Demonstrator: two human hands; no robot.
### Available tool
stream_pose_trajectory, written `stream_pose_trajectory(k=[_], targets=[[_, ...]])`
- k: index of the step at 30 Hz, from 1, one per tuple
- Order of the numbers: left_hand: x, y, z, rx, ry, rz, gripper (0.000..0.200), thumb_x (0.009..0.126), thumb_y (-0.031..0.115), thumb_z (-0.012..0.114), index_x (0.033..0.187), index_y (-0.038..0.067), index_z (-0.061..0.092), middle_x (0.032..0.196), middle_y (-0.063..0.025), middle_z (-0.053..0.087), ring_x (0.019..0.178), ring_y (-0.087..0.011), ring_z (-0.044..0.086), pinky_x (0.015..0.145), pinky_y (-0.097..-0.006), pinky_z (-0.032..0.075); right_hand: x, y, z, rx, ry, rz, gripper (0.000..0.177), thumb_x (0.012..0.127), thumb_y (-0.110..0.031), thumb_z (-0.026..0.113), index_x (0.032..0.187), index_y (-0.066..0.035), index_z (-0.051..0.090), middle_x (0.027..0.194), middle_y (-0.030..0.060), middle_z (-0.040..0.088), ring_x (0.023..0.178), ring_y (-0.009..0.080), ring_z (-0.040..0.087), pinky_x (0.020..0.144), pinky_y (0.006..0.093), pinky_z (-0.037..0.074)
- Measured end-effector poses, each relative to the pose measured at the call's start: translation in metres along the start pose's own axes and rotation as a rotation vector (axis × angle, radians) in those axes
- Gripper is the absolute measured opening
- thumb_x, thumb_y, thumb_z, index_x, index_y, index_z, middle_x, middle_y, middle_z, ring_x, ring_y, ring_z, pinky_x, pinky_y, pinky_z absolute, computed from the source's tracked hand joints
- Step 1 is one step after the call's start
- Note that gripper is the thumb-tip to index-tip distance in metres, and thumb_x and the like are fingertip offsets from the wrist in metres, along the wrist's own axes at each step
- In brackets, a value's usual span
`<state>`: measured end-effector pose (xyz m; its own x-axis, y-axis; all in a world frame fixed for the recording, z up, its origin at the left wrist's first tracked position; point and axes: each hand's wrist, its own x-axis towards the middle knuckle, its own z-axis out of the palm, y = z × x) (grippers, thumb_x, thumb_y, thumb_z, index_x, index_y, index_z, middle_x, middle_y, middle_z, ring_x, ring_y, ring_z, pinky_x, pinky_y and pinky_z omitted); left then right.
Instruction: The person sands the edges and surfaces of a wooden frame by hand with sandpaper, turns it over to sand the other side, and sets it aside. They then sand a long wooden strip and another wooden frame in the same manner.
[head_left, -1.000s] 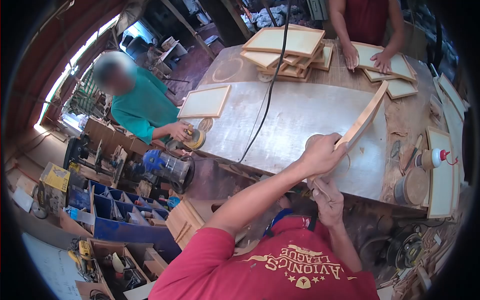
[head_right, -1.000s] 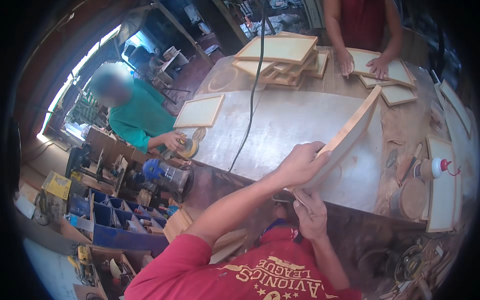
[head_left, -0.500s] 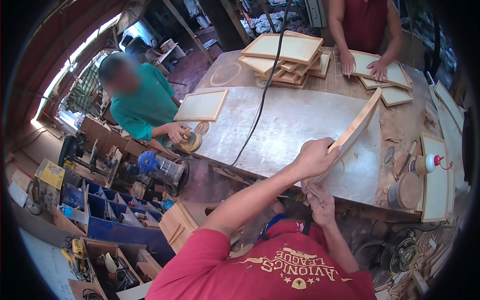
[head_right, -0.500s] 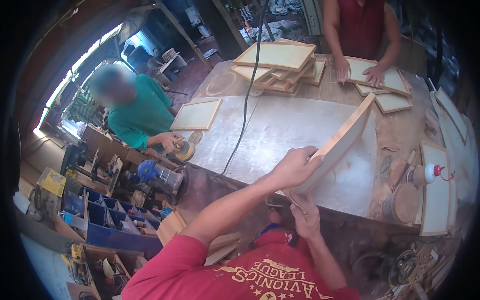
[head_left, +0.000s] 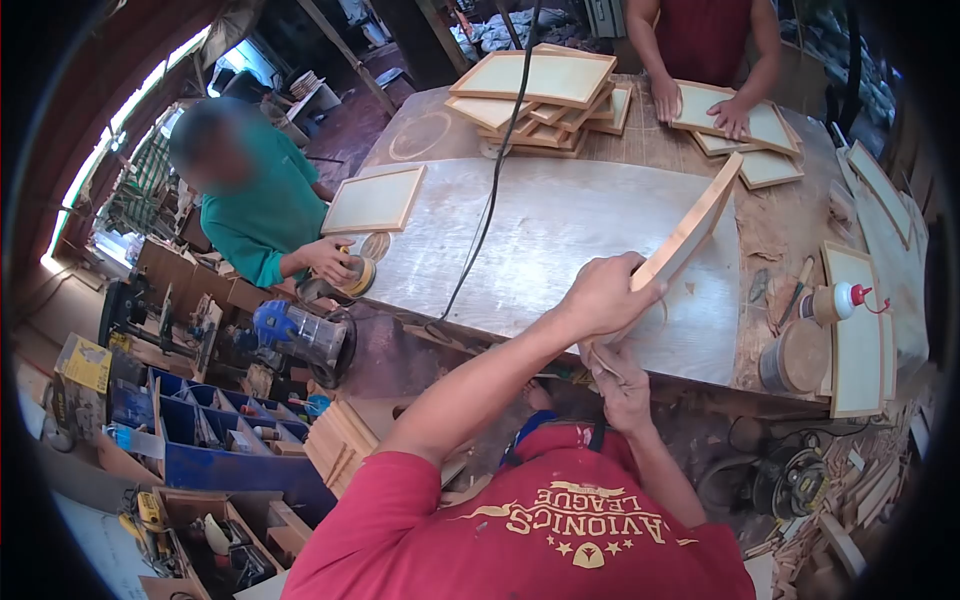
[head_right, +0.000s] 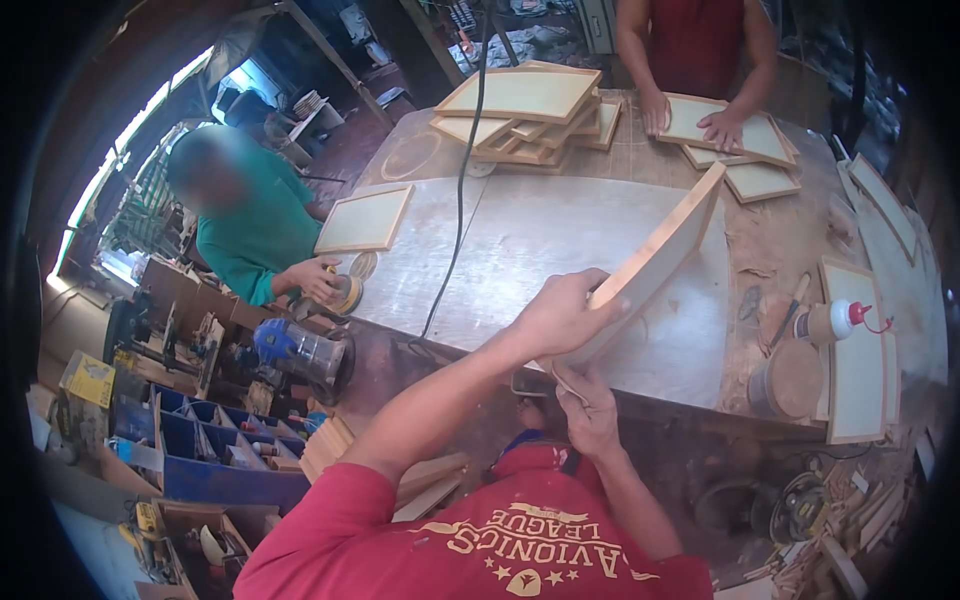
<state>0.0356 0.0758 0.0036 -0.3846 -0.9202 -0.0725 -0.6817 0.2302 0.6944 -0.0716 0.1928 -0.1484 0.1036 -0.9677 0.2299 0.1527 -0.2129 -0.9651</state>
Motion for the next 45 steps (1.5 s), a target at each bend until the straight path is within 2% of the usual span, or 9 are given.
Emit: stream_pose_trajectory(k=[10,14,17,23,25,28,30,38,45], targets=[[0.006,-0.006,0.001,-0.035,-0.025,-0.009,0.049,0.09,0.033,0.072,0.126,-0.001,0.071,0.106,-0.0287,0.075,0.102,-0.0427,0.074,0.092,-0.0456,0.057,-0.035,0.094,-0.013,-0.161,0.019,0.277,0.042,0.093,-0.008,0.063,0.134,-0.003,0.07,0.109,0.0173,0.069,0.102,0.028,0.067,0.093,0.0364,0.052],[0.003,-0.004,0.003,-0.04,-0.041,-0.034,0.049,0.09,0.033,0.071,0.126,-0.001,0.072,0.105,-0.0286,0.075,0.102,-0.0428,0.074,0.092,-0.0453,0.057,-0.041,0.119,-0.014,-0.249,0.004,0.259,0.051,0.09,-0.006,0.058,0.14,0.001,0.065,0.097,0.0075,0.061,0.073,0.0145,0.059,0.065,0.0299,0.049],[0.002,-0.002,0.003,-0.049,-0.036,-0.024,0.048,0.09,0.033,0.071,0.126,0.0,0.072,0.106,-0.0285,0.075,0.102,-0.0429,0.074,0.091,-0.0454,0.057,-0.04,0.112,-0.011,-0.228,0.05,0.409,0.047,0.089,-0.011,0.06,0.134,-0.002,0.07,0.102,0.0228,0.071,0.096,0.0345,0.07,0.089,0.0382,0.054],[-0.001,-0.011,0.006,-0.077,0.016,-0.009,0.045,0.091,0.032,0.072,0.123,0.0,0.072,0.1,-0.0262,0.076,0.096,-0.034,0.076,0.089,-0.0429,0.057,-0.017,0.03,0.001,-0.214,0.05,0.278,0.042,0.091,-0.013,0.059,0.13,-0.002,0.07,0.105,0.0235,0.071,0.098,0.0379,0.07,0.087,0.0415,0.054],[0.006,-0.011,0.005,-0.099,0.004,-0.014,0.045,0.092,0.031,0.072,0.122,-0.001,0.072,0.097,-0.0236,0.076,0.092,-0.0286,0.075,0.086,-0.0413,0.057,-0.029,0.081,0.003,-0.274,0.094,0.368,0.038,0.093,-0.015,0.058,0.126,-0.002,0.071,0.103,0.0228,0.071,0.094,0.0397,0.07,0.085,0.0451,0.054],[0.003,-0.008,0.009,-0.063,0.003,0.032,0.044,0.094,0.03,0.071,0.122,-0.004,0.072,0.096,-0.0192,0.077,0.088,-0.0225,0.073,0.082,-0.0386,0.057,-0.021,0.047,0.002,-0.352,0.052,0.35,0.037,0.094,-0.018,0.057,0.124,-0.004,0.072,0.102,0.0226,0.069,0.094,0.0427,0.068,0.085,0.0498,0.053],[0.003,-0.009,0.011,-0.165,-0.007,-0.048,0.043,0.091,0.029,0.073,0.121,-0.001,0.074,0.099,-0.0239,0.078,0.094,-0.0314,0.077,0.087,-0.0424,0.058,-0.026,0.042,0.004,-0.29,0.054,0.368,0.037,0.093,-0.019,0.057,0.124,-0.005,0.072,0.103,0.0233,0.069,0.096,0.0439,0.068,0.086,0.0509,0.053],[0.001,-0.001,0.005,-0.264,-0.065,-0.105,0.042,0.097,0.024,0.072,0.124,-0.008,0.071,0.097,-0.0171,0.077,0.089,-0.0197,0.071,0.083,-0.0355,0.057,-0.03,0.051,0.01,-0.195,0.081,0.352,0.04,0.094,-0.018,0.055,0.13,-0.008,0.071,0.118,0.0259,0.07,0.111,0.0438,0.067,0.096,0.0489,0.052],[0.001,0.0,0.004,-0.223,-0.067,-0.09,0.042,0.097,0.025,0.073,0.124,-0.007,0.071,0.097,-0.0171,0.078,0.088,-0.0191,0.072,0.081,-0.0354,0.057,-0.03,0.054,0.01,-0.299,0.051,0.428,0.038,0.095,-0.017,0.055,0.13,-0.011,0.071,0.118,0.0264,0.07,0.112,0.0444,0.066,0.097,0.0498,0.052]])
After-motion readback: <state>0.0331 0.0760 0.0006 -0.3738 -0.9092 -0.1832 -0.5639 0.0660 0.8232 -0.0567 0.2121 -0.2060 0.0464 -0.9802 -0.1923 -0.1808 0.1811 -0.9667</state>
